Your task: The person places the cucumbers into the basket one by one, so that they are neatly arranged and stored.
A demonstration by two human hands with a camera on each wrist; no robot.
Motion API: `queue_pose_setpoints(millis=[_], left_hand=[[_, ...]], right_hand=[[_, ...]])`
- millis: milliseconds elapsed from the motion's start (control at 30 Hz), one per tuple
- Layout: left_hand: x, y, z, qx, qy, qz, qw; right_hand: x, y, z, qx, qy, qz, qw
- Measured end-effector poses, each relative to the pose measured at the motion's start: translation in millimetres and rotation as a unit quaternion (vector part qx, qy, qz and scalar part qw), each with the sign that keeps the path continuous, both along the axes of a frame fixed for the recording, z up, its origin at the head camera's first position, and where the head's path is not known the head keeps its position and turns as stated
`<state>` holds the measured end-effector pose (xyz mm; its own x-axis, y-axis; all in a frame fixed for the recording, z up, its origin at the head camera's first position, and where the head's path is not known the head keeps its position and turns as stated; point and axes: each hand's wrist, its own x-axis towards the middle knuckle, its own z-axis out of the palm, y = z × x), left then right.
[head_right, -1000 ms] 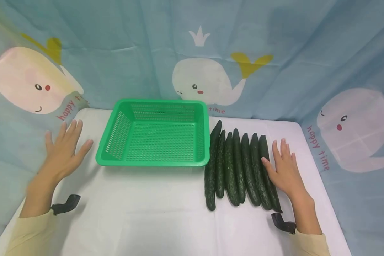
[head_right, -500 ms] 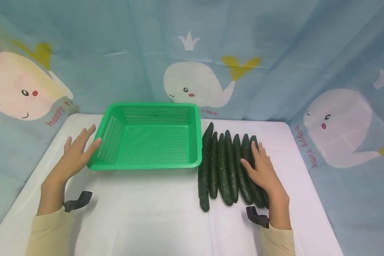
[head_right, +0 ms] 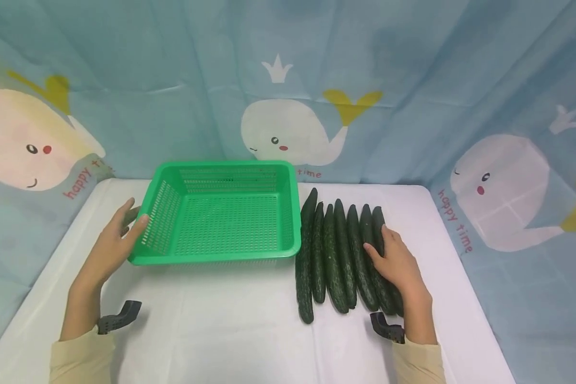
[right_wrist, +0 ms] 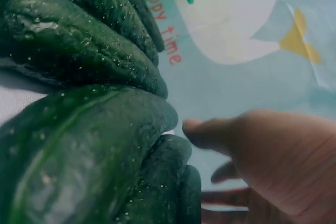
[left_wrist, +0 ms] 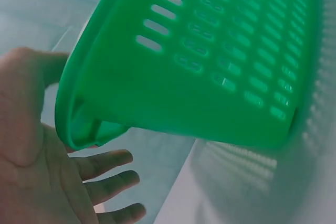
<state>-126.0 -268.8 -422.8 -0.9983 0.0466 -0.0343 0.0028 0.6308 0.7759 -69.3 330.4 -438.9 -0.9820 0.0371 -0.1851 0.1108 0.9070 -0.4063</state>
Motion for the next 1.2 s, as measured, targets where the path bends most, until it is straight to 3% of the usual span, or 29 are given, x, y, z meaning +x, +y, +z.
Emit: queue_pose_setpoints(millis=[233,467,700,867,1033,1200], left_hand=[[-1.9,-5.9,-4.9,0.067,-0.01,-0.011,0.9977],[-8.4,-8.4,-5.7,0.075,-0.046,-0.007,0.9962],[-5.1,-10.3,-13.5,0.098,-0.066,0.002,0.993],[-6.8,-15.7,-16.6,0.108,-0.07,-0.005,0.9917],[-8.7,-17.3,-20.5,0.162,-0.083,-0.013,0.9832],[-8.4,-19.8,-21.9,0.185,-0.093,-0.016,0.9781]], right_hand=[[0.2,10.7,-0.5,0.018,-0.041,-0.042,0.9981],[-0.5,22.2,-0.6,-0.008,-0.074,-0.053,0.9958],[4.2,27.4,-6.5,-0.056,-0.062,-0.058,0.9948],[4.4,25.6,-8.0,-0.062,-0.046,-0.064,0.9949],[3.9,27.5,-6.4,-0.049,-0.037,-0.08,0.9949],[4.4,29.1,-8.0,-0.061,-0.039,-0.078,0.9943]])
